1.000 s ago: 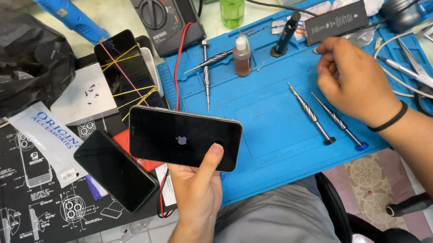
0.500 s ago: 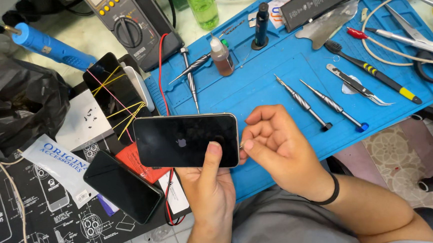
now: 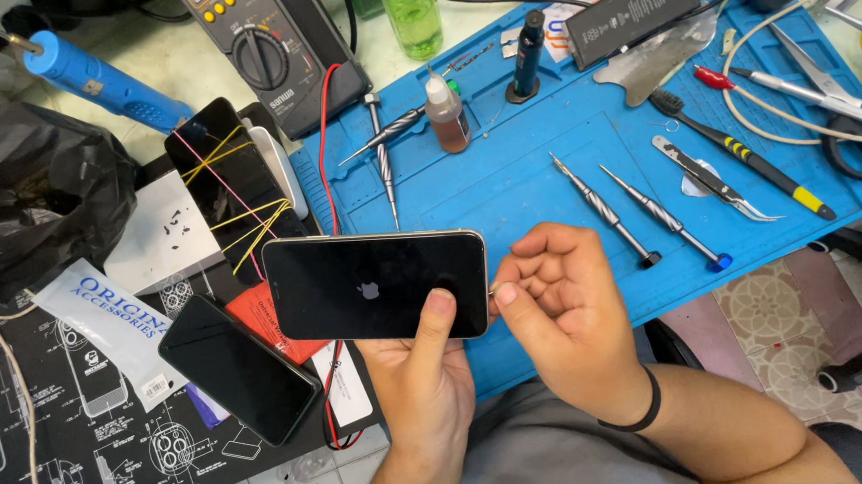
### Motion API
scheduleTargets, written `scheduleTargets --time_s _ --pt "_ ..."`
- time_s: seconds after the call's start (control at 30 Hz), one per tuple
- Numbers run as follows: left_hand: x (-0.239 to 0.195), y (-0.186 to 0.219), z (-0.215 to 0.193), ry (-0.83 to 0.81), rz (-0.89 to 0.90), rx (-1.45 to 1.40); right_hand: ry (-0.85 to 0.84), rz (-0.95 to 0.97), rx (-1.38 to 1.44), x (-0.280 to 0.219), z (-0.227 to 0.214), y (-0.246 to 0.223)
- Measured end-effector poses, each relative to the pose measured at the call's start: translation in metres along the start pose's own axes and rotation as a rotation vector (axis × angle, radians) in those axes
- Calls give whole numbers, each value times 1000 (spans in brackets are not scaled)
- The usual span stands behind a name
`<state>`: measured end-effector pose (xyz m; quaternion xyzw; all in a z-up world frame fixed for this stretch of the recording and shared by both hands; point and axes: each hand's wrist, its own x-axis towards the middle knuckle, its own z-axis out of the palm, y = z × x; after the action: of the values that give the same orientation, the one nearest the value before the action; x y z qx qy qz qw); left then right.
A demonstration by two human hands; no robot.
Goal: The person holds a smartphone and presses the power button to wake the screen. They then use a small metal tool to press the side buttons and test the touch screen by entering a passcode. The phone is placed on the workbench at the end.
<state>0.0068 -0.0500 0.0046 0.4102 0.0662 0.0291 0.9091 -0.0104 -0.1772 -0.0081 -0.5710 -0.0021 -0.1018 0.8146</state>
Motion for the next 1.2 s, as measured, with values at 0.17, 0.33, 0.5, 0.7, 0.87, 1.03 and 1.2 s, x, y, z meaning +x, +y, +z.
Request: scheduleTargets --time_s 0.17,0.33,0.5,0.7,0.87,1.03,1.2 --pt "-2 0 -1 -23 18 -23 29 -3 -57 -6 2 3" --pt "-3 1 -7 -39 -19 -5 -110 206 218 7 -12 2" --pt "-4 3 -12 -106 -44 -29 -285 381 380 15 -26 3" --pt "1 4 -11 -37 -76 -60 -333 453 -50 21 -44 -8" --pt "4 9 -14 -56 -49 -28 -355 -98 -988 70 -78 -60" --pt "1 8 -14 -37 -44 -50 -145 -367 -1291 140 -94 -52" --pt "0 9 -15 4 -35 -45 -145 -408 -1547 156 -90 -19"
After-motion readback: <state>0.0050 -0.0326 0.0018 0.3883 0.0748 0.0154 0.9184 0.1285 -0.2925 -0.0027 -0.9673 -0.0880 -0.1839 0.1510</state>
